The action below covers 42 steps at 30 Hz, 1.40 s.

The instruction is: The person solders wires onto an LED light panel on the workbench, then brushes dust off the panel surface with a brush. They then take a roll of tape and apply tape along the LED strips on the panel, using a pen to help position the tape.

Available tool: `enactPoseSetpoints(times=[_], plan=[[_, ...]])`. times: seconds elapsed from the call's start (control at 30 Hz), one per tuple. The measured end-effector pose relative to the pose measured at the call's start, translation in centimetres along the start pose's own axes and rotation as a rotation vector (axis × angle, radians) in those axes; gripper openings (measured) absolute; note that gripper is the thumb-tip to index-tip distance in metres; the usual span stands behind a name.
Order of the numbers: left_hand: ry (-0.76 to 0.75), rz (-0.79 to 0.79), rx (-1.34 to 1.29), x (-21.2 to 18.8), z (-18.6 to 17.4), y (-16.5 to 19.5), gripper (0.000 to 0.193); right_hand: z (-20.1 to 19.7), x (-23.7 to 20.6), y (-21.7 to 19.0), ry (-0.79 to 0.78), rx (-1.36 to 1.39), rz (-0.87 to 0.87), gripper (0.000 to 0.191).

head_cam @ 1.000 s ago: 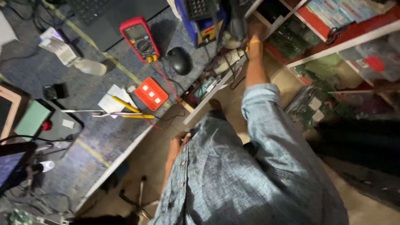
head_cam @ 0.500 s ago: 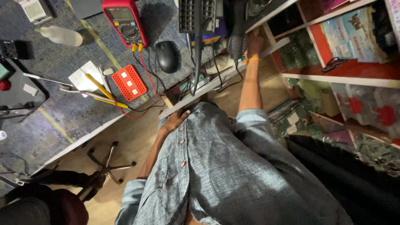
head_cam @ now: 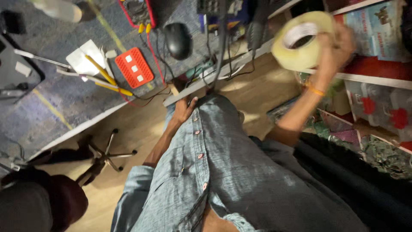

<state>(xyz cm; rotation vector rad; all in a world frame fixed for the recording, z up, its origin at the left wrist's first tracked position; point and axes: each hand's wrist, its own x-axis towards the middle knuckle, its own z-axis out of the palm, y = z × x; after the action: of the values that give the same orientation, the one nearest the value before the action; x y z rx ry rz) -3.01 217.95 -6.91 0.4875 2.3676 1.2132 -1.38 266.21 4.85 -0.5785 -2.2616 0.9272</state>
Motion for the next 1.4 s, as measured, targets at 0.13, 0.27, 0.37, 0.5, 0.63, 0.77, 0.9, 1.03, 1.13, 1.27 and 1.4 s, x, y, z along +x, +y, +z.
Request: enactPoseSetpoints(times=[0.13, 0.27, 0.37, 0.5, 0.63, 0.77, 0.9, 1.03, 1.13, 1.27, 1.4], plan=[[-0.092, 0.048, 0.071, -0.3, -0.3, -0.8, 0.06, -9.1, 0.3, -5.9, -0.298, 0.252, 0.061, 0.042], [-0.331, -0.129, -0.157, -0.2, -2.6, 2.3, 0.052, -12.5, 0.2, -15.0, -0.649, 0.285, -0.335, 0.046], [-0.159, 0.019, -0.38, -1.3, -6.5, 6.4, 0.05, -9.9, 2.1, -21.5, -0.917, 0.415, -0.777, 0.049], [0.141, 0.254, -0.486, -5.3, -13.7, 11.3, 0.049, -1.1, 2.1, -30.8, -1.147, 0.588, -1.125, 0.054], [0.407, 0.358, -0.661, -13.1, -21.2, 11.9, 0.05, 10.4, -5.9, -42.8, -1.405, 0.397, -0.993, 0.058], [0.696, 0.236, -0.713, -22.8, -27.1, 7.7, 0.048, 18.6, -16.9, -54.7, -1.586, 0.8, -0.955, 0.055], [0.954, 0.236, -0.841, -33.7, -30.1, 2.7, 0.056, 22.3, -27.1, -62.6, -1.784, 1.158, -0.743, 0.058], [1.305, 0.429, -0.912, -41.6, -32.3, 0.5, 0.07, 26.5, -35.2, -71.0, -1.964, 1.495, -0.378, 0.054], [1.574, 0.528, -1.001, -45.8, -35.4, -1.7, 0.074, 30.9, -43.1, -77.6, -2.173, 1.563, -0.121, 0.056], [1.952, 0.623, -1.19, -51.0, -36.4, -5.5, 0.069, 34.9, -55.2, -82.1, -2.469, 1.343, -0.059, 0.064], [2.301, 0.591, -0.929, -58.0, -34.1, -10.4, 0.061, 36.7, -66.2, -86.8, -2.642, 1.077, -0.794, 0.074]])
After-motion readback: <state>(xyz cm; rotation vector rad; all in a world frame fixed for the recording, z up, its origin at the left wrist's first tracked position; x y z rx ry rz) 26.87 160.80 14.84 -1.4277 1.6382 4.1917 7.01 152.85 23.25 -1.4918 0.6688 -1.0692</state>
